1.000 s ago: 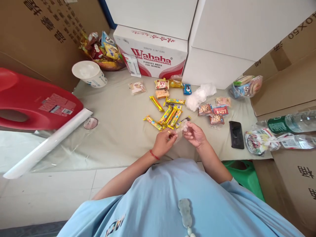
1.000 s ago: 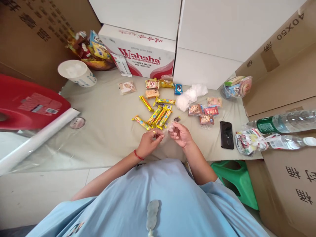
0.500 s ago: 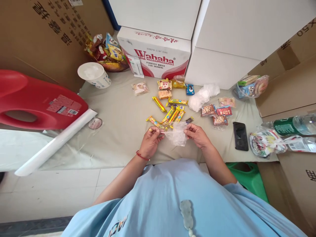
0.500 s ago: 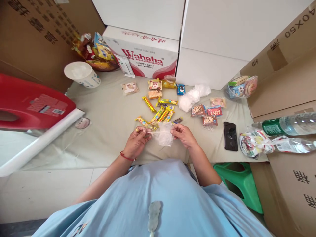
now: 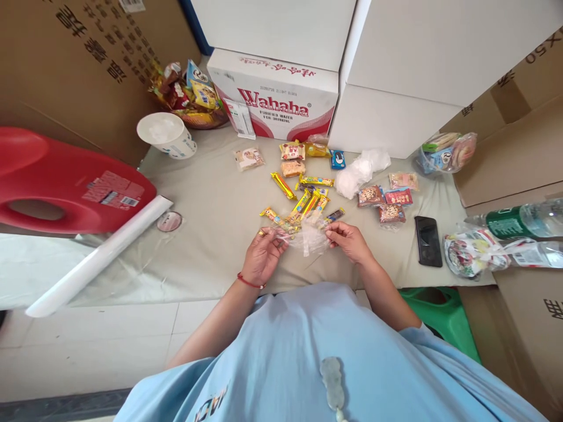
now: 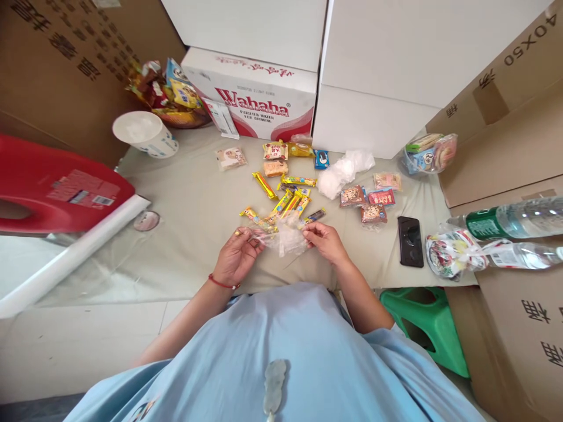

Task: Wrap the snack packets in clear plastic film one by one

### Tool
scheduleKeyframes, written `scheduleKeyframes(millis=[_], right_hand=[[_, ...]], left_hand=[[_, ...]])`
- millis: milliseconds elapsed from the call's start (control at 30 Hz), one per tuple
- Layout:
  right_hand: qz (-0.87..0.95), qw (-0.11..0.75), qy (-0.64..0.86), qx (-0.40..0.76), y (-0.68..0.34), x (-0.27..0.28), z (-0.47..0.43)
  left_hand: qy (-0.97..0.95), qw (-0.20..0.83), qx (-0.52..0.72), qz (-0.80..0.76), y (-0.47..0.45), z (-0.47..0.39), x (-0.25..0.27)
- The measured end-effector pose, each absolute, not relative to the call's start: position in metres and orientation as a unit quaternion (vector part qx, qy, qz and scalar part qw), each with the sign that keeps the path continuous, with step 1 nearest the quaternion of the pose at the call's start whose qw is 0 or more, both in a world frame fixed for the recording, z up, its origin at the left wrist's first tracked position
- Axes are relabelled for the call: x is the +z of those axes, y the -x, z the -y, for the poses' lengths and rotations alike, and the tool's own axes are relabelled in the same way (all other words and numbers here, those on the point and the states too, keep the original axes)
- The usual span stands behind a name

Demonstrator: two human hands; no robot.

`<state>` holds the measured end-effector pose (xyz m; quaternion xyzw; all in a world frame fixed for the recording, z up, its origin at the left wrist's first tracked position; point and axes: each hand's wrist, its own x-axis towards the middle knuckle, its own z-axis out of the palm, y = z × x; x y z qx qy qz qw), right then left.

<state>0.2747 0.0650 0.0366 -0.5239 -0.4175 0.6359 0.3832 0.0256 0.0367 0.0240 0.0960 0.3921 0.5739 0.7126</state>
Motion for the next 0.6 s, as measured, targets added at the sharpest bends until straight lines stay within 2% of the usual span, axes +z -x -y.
scheduleKeyframes(millis=[400, 600], right_hand=[[0.46, 0.435, 0.545, 0.55, -0.319, 0.051, -0.068], [0.605, 0.41, 0.484, 0.48, -0.32, 0.049, -0.061]], left_hand=[[-0.129, 0.648, 0.62, -0.424, 0.019, -0.028, 0.032], [-0.149, 0.589, 0.586, -0.536, 0.051, -0.022, 0.025]])
